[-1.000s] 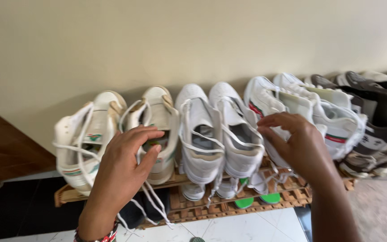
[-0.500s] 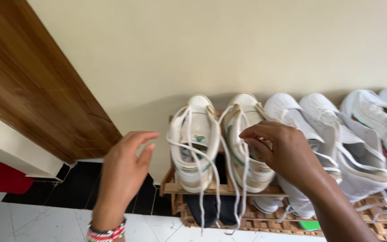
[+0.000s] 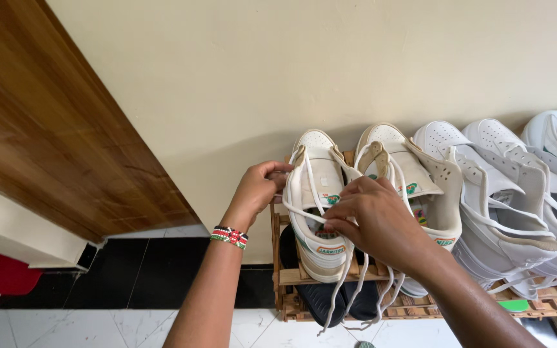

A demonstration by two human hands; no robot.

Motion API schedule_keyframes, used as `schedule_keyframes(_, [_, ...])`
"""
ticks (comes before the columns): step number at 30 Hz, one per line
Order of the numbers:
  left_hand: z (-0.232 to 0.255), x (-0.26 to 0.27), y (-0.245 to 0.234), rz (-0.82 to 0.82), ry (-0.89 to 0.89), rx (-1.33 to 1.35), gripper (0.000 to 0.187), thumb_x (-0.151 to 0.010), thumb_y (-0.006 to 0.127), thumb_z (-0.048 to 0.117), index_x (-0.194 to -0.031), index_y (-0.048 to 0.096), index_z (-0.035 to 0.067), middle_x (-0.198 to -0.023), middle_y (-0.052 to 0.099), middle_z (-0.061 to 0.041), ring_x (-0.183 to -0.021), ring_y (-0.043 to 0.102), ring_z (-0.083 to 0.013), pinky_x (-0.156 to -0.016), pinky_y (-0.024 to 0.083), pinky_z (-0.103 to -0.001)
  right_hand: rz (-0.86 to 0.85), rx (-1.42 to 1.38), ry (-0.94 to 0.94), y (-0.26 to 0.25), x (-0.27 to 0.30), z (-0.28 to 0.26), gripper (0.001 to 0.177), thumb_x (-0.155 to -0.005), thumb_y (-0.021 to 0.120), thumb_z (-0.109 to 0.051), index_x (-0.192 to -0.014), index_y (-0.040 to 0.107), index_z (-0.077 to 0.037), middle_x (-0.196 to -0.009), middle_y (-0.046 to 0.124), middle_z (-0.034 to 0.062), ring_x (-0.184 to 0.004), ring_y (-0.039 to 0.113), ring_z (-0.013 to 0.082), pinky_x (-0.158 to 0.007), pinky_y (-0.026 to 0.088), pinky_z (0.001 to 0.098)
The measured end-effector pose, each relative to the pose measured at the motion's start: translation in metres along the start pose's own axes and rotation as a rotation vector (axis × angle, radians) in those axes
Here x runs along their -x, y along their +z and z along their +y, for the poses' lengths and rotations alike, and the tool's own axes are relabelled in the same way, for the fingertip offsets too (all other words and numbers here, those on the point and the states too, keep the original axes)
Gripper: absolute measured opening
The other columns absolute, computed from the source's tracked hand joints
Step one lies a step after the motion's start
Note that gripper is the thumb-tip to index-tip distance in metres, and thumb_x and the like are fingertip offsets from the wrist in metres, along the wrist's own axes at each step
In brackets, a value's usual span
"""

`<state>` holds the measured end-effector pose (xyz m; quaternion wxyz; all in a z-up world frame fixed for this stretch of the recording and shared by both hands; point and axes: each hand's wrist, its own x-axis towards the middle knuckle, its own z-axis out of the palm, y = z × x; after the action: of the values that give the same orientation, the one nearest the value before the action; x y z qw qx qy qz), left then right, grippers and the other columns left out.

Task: The person removes a dark shoe lace from a sneaker on a wooden shoe rack, then threads the lace through the eyelets and ties it. The person repeats the process on the matching sneaker.

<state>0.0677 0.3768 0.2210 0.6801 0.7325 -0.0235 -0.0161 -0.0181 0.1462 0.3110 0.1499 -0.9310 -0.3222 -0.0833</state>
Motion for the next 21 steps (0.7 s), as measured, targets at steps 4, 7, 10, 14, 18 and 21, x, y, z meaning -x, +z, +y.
schedule_keyframes(4, [0.000,-0.018,0.005,0.116,0.202,-0.224,0.025,-0.096,0.063,0.020,-0.112,0.077,0.007,-0.099,0.080,-0.007,-0.087,0.075,-0.0169,-0.077,0.059,-0.031,-0.014,0.028,0.013,0.002,-0.003,-0.003,0.022,-0.078,0.076,-0.033,-0.092,0.084,-0.016,-0.092,0.079,0.0039,-0.107,0.063,0.0217,-0.094,0.039,0.0430])
schedule_keyframes(7, [0.014,-0.021,0.009,0.136,0.278,-0.444,0.027,-0.099,0.060,0.027,-0.115,0.077,0.013,-0.104,0.079,-0.008,-0.094,0.076,-0.0219,-0.083,0.057,-0.035,-0.004,0.035,0.015,0.003,-0.005,-0.005,0.020,-0.080,0.076,-0.032,-0.090,0.083,-0.016,-0.092,0.079,0.0051,-0.109,0.062,0.0230,-0.095,0.039,0.0441])
schedule_keyframes(10, [0.031,-0.001,0.011,0.159,0.370,-0.553,0.027,-0.100,0.058,0.024,-0.116,0.075,0.013,-0.114,0.076,-0.011,-0.105,0.072,-0.0273,-0.089,0.054,-0.038,0.109,-0.061,-0.060,0.001,0.007,-0.001,0.019,-0.086,0.073,-0.028,-0.089,0.082,-0.011,-0.092,0.078,0.0072,-0.106,0.064,0.0250,-0.092,0.045,0.0449])
schedule_keyframes(14, [0.059,0.043,0.026,0.276,0.553,-0.511,0.025,-0.101,0.056,0.020,-0.116,0.074,0.011,-0.124,0.072,-0.011,-0.113,0.069,-0.0279,-0.093,0.053,-0.037,0.306,-0.250,-0.075,-0.011,0.029,0.015,0.016,-0.093,0.070,-0.021,-0.095,0.078,-0.008,-0.101,0.078,0.0077,-0.101,0.070,0.0229,-0.087,0.057,0.0404])
schedule_keyframes(18, [0.088,0.068,0.056,0.204,0.414,-0.511,0.026,-0.101,0.057,0.026,-0.120,0.072,0.016,-0.123,0.072,-0.005,-0.103,0.070,-0.0274,-0.088,0.053,-0.042,0.351,-0.190,0.025,-0.033,0.058,0.040,0.013,-0.090,0.071,-0.014,-0.096,0.077,-0.004,-0.102,0.076,0.0101,-0.097,0.072,0.0255,-0.080,0.059,0.0408])
schedule_keyframes(21, [0.088,0.084,0.083,0.124,0.436,-0.791,0.028,-0.099,0.059,0.031,-0.119,0.071,0.016,-0.124,0.071,-0.005,-0.117,0.062,-0.0279,-0.105,0.028,-0.061,0.372,-0.156,0.075,-0.047,0.079,0.056,0.015,-0.094,0.070,-0.020,-0.100,0.078,-0.009,-0.106,0.077,0.0070,-0.101,0.072,0.0225,-0.087,0.057,0.0405])
